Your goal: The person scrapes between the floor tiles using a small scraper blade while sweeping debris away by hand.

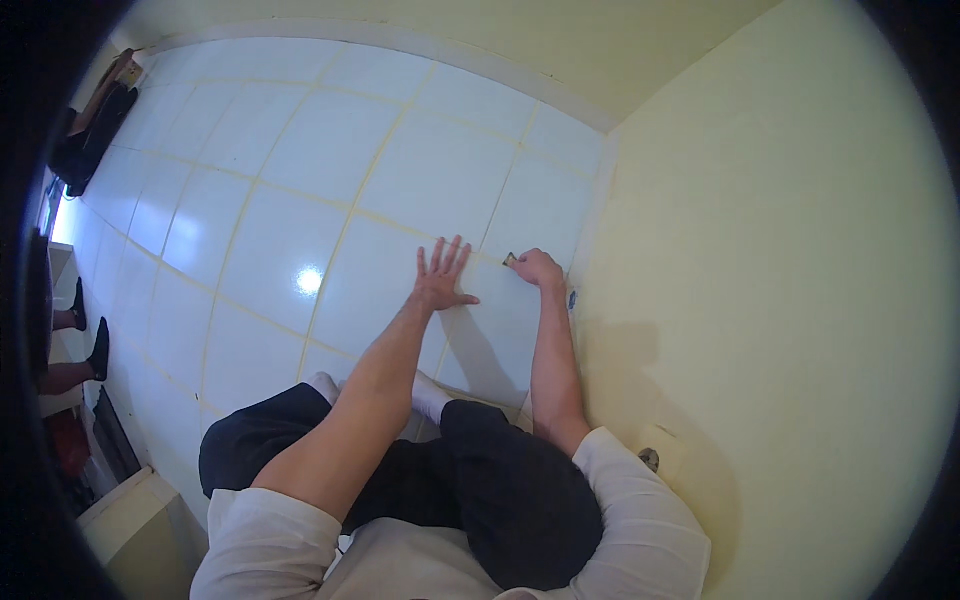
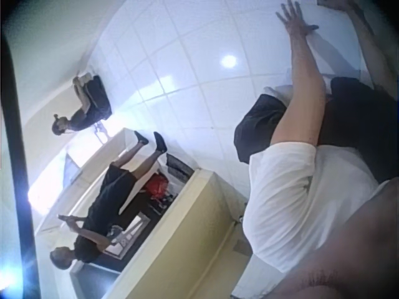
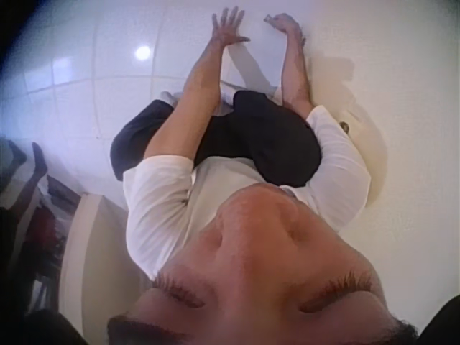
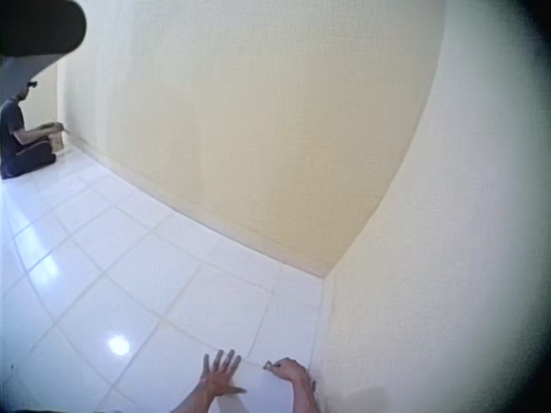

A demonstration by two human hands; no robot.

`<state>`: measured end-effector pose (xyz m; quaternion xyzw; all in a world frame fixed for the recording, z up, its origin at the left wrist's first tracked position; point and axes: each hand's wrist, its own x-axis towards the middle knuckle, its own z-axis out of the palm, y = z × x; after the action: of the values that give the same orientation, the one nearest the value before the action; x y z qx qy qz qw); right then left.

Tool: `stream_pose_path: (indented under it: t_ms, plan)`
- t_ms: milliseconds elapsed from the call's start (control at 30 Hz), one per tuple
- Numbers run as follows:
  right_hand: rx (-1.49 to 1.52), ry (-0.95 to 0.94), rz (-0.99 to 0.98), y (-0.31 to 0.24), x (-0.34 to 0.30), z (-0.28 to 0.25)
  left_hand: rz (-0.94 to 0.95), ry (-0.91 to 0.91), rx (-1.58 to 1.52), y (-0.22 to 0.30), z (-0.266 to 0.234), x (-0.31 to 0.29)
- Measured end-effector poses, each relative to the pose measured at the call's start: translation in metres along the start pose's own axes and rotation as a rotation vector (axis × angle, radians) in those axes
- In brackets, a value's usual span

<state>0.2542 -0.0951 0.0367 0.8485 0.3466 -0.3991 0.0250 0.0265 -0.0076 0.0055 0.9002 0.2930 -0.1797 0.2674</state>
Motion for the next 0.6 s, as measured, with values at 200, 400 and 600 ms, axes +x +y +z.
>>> stream_pose_path:
  t_ms: [200,400,600]
  plan:
    - [-0.036,0.042,0.062,-0.015,-0.002,0.009,-0.104,-0.081,0.013,0.005,-0.001,0.000]
    - [0.076,0.027,0.033,-0.010,0.003,0.004,-0.121,-0.086,-0.116,0.006,-0.001,0.008]
    - [-0.022,0.036,0.076,-0.018,0.002,0.001,-0.136,-0.046,-0.078,0.013,0.002,0.001]
